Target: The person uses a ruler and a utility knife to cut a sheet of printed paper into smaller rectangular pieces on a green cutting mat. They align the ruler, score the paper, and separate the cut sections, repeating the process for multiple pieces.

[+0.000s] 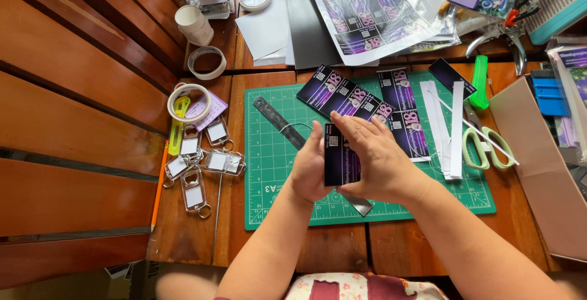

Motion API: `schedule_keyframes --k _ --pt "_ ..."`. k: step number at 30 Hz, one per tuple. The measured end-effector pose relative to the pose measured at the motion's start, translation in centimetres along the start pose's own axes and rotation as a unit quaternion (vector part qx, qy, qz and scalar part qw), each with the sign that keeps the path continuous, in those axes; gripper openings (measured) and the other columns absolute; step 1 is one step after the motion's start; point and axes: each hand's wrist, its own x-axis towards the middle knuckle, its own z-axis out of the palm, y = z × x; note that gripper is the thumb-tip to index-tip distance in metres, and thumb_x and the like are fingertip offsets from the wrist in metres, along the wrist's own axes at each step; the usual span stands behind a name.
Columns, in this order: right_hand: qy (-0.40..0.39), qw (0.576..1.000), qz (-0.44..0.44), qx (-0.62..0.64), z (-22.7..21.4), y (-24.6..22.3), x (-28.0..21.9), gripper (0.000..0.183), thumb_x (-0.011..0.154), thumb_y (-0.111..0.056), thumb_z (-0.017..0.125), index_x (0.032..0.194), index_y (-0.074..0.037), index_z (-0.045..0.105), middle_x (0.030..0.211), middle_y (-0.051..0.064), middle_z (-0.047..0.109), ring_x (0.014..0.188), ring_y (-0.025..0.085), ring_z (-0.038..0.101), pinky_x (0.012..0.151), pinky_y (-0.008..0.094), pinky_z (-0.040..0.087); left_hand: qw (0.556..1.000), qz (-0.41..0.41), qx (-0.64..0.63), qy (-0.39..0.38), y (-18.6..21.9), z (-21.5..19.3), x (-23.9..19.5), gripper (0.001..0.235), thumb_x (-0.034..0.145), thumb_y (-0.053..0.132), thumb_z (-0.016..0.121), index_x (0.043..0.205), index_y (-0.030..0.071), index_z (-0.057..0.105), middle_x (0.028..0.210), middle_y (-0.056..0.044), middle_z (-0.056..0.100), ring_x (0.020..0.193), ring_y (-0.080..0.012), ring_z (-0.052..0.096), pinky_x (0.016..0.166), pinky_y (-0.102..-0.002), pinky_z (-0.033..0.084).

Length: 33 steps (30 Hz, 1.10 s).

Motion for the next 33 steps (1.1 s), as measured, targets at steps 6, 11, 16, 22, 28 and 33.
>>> schedule_keyframes --k 6,11,16,22,28,33 --pt "0.012 0.999 -0.029 -0.038 0.7 -0.5 -0.1 0.146 0.04 -0.045 0.101 0.162 -0.016 0.028 0.16 0.006 0.044 0.147 0.029 0.038 0.117 0.066 0.022 0.999 -0.026 0.02 0.044 0.8 1.8 0.0 0.066 0.109 0.055 0.048 0.101 -0.008 0.068 0.088 -0.025 0.071 0.076 -0.0312 0.075 0.065 -0.04 0.065" --pt "0.017 0.998 -0.039 -0.041 -0.2 -1.2 -0.1 0.142 0.042 -0.056 0.097 0.161 -0.015 0.032 0.159 0.007 0.044 0.145 0.03 0.041 0.114 0.067 0.025 0.996 -0.061 0.036 0.048 0.8 2.7 0.0 0.069 0.107 0.058 0.048 0.101 -0.008 0.068 0.087 -0.025 0.071 0.07 -0.0315 0.074 0.063 -0.043 0.064" --pt "0.089 0.981 -0.009 0.17 -0.7 0.3 -0.8 0.079 0.077 -0.036 0.086 0.146 -0.013 0.055 0.137 0.008 0.067 0.128 0.032 0.062 0.109 0.051 0.042 0.99 -0.11 0.087 0.028 -0.1 -2.3 0.5 0.072 0.104 0.066 0.045 0.113 -0.003 0.067 0.094 -0.021 0.069 0.074 -0.0297 0.073 0.067 -0.048 0.065" --pt "0.094 0.977 0.073 0.174 -1.8 1.3 -1.5 0.017 0.087 -0.009 0.074 0.089 -0.026 0.073 0.085 -0.007 0.073 0.078 0.017 0.073 0.078 0.032 0.059 0.969 -0.182 0.169 0.02 -0.3 -2.0 -0.8 0.077 0.103 0.07 0.045 0.112 -0.003 0.067 0.087 -0.023 0.071 0.076 -0.0314 0.075 0.062 -0.043 0.064" --pt "0.073 0.922 0.153 0.349 -3.5 1.3 -3.6 0.045 0.077 0.011 0.078 0.116 -0.012 0.077 0.083 0.014 0.078 0.073 0.019 0.072 0.074 0.04 0.065 0.944 -0.177 0.274 -0.044 0.5 -1.9 -2.4 0.068 0.106 0.054 0.052 0.121 -0.01 0.067 0.096 -0.026 0.074 0.084 -0.031 0.077 0.074 -0.044 0.064" --pt "0.196 0.892 0.207 0.349 -5.5 5.0 -6.3 0.047 0.078 0.026 0.062 0.114 0.0 0.077 0.087 0.023 0.076 0.076 0.03 0.077 0.079 0.046 0.064 0.906 -0.151 0.394 -0.042 2.9 -4.2 -3.2 0.045 0.104 0.026 0.055 0.135 -0.005 0.063 0.094 -0.013 0.076 0.079 -0.0162 0.075 0.075 -0.03 0.061"
